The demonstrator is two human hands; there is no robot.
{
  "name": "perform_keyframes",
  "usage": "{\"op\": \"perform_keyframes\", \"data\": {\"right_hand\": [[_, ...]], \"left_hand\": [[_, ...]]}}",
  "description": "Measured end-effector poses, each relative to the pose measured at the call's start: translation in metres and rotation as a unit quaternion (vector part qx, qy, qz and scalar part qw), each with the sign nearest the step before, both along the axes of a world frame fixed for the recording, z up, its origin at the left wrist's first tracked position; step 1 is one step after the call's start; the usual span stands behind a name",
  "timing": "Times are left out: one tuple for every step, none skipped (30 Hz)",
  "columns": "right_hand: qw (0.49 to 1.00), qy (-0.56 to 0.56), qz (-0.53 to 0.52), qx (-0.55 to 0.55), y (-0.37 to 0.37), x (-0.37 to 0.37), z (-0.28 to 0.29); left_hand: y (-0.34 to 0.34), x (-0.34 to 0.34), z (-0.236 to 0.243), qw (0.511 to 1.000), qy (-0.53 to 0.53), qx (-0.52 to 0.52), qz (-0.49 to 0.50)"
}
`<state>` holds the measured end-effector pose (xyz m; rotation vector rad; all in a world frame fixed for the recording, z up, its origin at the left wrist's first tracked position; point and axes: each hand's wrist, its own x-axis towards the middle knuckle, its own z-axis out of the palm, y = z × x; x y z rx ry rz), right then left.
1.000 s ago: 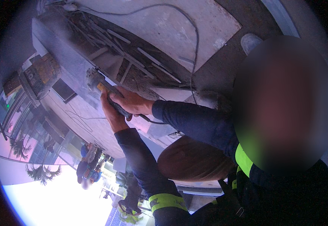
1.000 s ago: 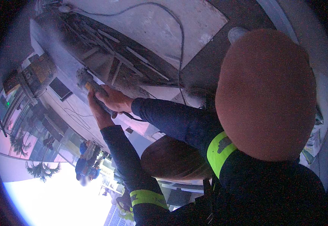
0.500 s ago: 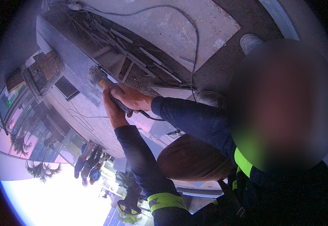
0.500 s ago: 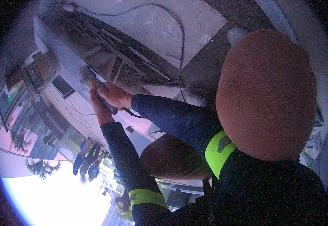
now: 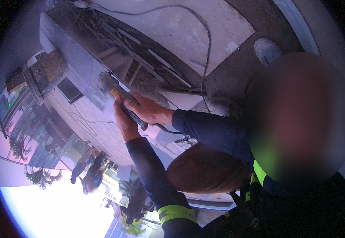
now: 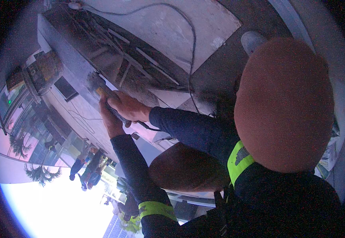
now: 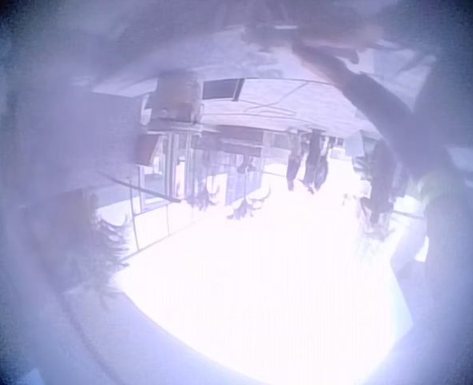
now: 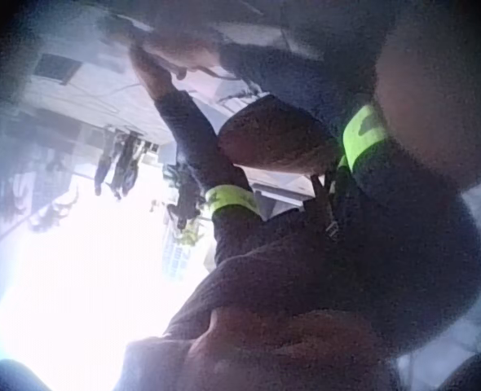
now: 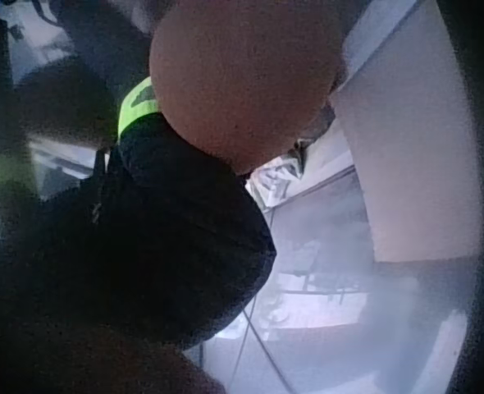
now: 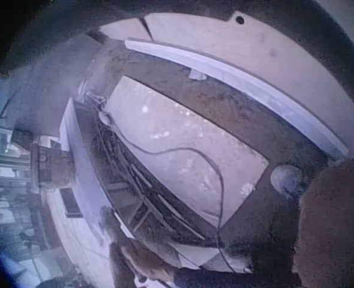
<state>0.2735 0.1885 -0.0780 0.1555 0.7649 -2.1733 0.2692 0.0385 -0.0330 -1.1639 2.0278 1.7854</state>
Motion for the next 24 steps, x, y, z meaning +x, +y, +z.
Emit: {"op": "perform_keyframes", "data": {"right_hand": [[1.0,0.005,-0.012,0.005,-0.004,0.002,-0.005],[1.0,0.01,-0.024,0.01,-0.009,0.003,-0.01],[0.999,0.015,-0.037,0.015,-0.013,0.003,-0.015],[0.999,0.014,-0.028,0.017,-0.013,0.001,-0.013],[1.0,0.013,-0.02,0.021,-0.011,-0.001,-0.011],[1.0,0.012,-0.012,0.024,-0.01,-0.003,-0.008],[1.0,0.002,-0.011,0.019,-0.011,-0.006,-0.009],[1.0,-0.008,-0.01,0.013,-0.012,-0.009,-0.009],[1.0,-0.018,-0.009,0.009,-0.013,-0.011,-0.011],[1.0,-0.006,-0.015,0.011,-0.015,-0.014,-0.01],[1.0,0.006,-0.021,0.013,-0.016,-0.017,-0.011],[0.999,0.018,-0.027,0.016,-0.017,-0.02,-0.011],[1.0,0.013,-0.021,0.01,-0.019,-0.022,-0.013],[1.0,0.009,-0.015,0.005,-0.021,-0.024,-0.014],[1.0,0.004,-0.009,0.0,-0.022,-0.025,-0.016],[1.0,0.008,-0.012,0.001,-0.022,-0.026,-0.014],[1.0,0.011,-0.014,0.002,-0.023,-0.027,-0.012],[1.0,0.015,-0.015,0.003,-0.023,-0.027,-0.01],[1.0,0.009,-0.016,0.004,-0.022,-0.028,-0.012],[1.0,0.002,-0.017,0.005,-0.023,-0.031,-0.015],[1.0,-0.004,-0.017,0.006,-0.022,-0.033,-0.018],[1.0,-0.004,-0.007,0.005,-0.023,-0.033,-0.016],[1.0,-0.004,0.003,0.005,-0.023,-0.034,-0.014],[1.0,-0.004,0.014,0.004,-0.023,-0.034,-0.012]], "left_hand": [[0.0,0.001,-0.004,1.0,0.004,0.001,-0.002],[0.0,0.0,-0.008,1.0,0.008,0.002,-0.005],[-0.001,-0.004,-0.012,1.0,0.001,0.006,-0.005],[-0.007,-0.004,-0.011,1.0,-0.005,0.004,0.0],[-0.012,-0.005,-0.01,1.0,-0.011,0.003,0.004],[-0.016,-0.005,-0.011,1.0,-0.006,-0.005,0.005],[-0.016,-0.008,-0.013,1.0,-0.002,-0.01,0.004],[-0.017,-0.011,-0.015,1.0,0.003,-0.015,0.002],[-0.017,-0.015,-0.017,1.0,0.004,-0.011,0.002],[-0.022,-0.017,-0.019,1.0,0.005,-0.008,0.003],[-0.026,-0.019,-0.02,1.0,0.005,-0.005,0.004],[-0.03,-0.021,-0.022,1.0,0.008,-0.006,0.003],[-0.033,-0.023,-0.025,1.0,0.01,-0.006,0.002],[-0.035,-0.025,-0.027,1.0,0.012,-0.006,0.002],[-0.038,-0.027,-0.027,1.0,0.003,-0.001,-0.003],[-0.043,-0.028,-0.026,1.0,-0.007,0.003,-0.006],[-0.046,-0.027,-0.025,1.0,-0.017,0.008,-0.008],[-0.05,-0.026,-0.024,1.0,-0.019,0.002,-0.012],[-0.045,-0.029,-0.024,1.0,-0.023,0.001,-0.019],[-0.039,-0.031,-0.024,0.999,-0.027,0.001,-0.026],[-0.034,-0.034,-0.025,0.999,-0.026,0.013,-0.035],[-0.034,-0.033,-0.021,0.999,-0.021,0.019,-0.039],[-0.034,-0.031,-0.018,0.999,-0.017,0.025,-0.043],[-0.034,-0.03,-0.016,0.999,-0.01,0.017,-0.032]]}}
